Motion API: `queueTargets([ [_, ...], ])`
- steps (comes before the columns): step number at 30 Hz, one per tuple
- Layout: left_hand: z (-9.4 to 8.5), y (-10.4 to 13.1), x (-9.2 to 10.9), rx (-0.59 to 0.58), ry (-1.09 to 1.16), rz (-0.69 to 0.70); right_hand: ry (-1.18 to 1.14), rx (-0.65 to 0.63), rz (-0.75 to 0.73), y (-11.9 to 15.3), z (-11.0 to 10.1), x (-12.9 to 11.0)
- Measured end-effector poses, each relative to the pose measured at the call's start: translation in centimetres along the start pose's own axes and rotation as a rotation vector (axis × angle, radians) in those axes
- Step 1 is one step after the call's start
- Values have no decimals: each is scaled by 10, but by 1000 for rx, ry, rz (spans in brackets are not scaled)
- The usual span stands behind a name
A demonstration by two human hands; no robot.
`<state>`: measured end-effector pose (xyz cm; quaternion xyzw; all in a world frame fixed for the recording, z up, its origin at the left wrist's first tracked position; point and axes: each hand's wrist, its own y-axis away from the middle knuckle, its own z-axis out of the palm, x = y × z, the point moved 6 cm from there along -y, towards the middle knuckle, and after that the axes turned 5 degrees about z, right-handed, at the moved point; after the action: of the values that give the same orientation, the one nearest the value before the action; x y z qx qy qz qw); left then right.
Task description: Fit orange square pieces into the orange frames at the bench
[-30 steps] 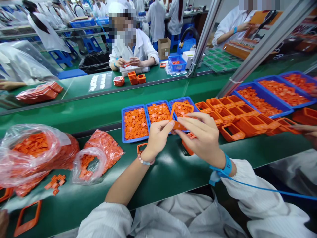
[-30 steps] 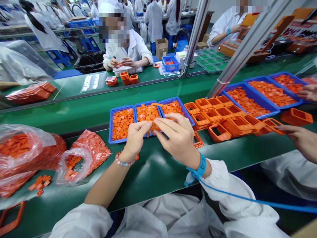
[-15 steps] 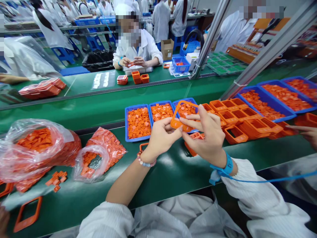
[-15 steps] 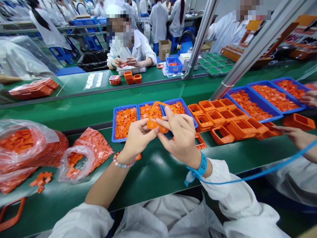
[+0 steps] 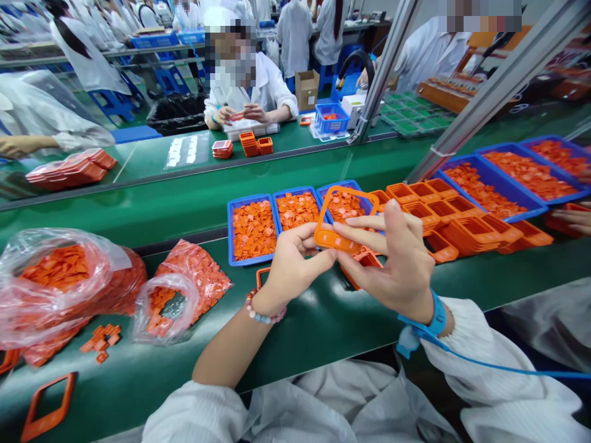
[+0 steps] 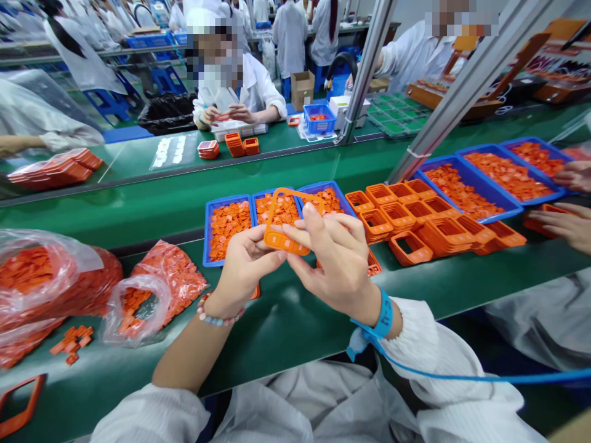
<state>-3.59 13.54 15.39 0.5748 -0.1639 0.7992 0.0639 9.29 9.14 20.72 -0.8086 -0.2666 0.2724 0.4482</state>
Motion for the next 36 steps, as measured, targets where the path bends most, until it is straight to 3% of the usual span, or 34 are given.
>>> queueTargets([
  [5, 1, 3, 3, -43, 53, 8, -50, -12, 57, 0, -2, 3],
  [12, -4, 4, 8, 6, 4, 83, -11, -22, 38, -8, -5, -4],
  [17, -6, 7, 13, 58, -66, 123, 116, 77, -27, -4, -11, -4],
  [20, -6, 9, 16, 83, -63, 142, 211, 45, -71, 3, -12, -3],
  [27, -3, 16, 18, 100, 6, 157, 165, -20, -106, 11, -20, -7],
  [36, 0, 25, 15, 63, 56, 146, 65, 174, -129, 7, -26, -12],
])
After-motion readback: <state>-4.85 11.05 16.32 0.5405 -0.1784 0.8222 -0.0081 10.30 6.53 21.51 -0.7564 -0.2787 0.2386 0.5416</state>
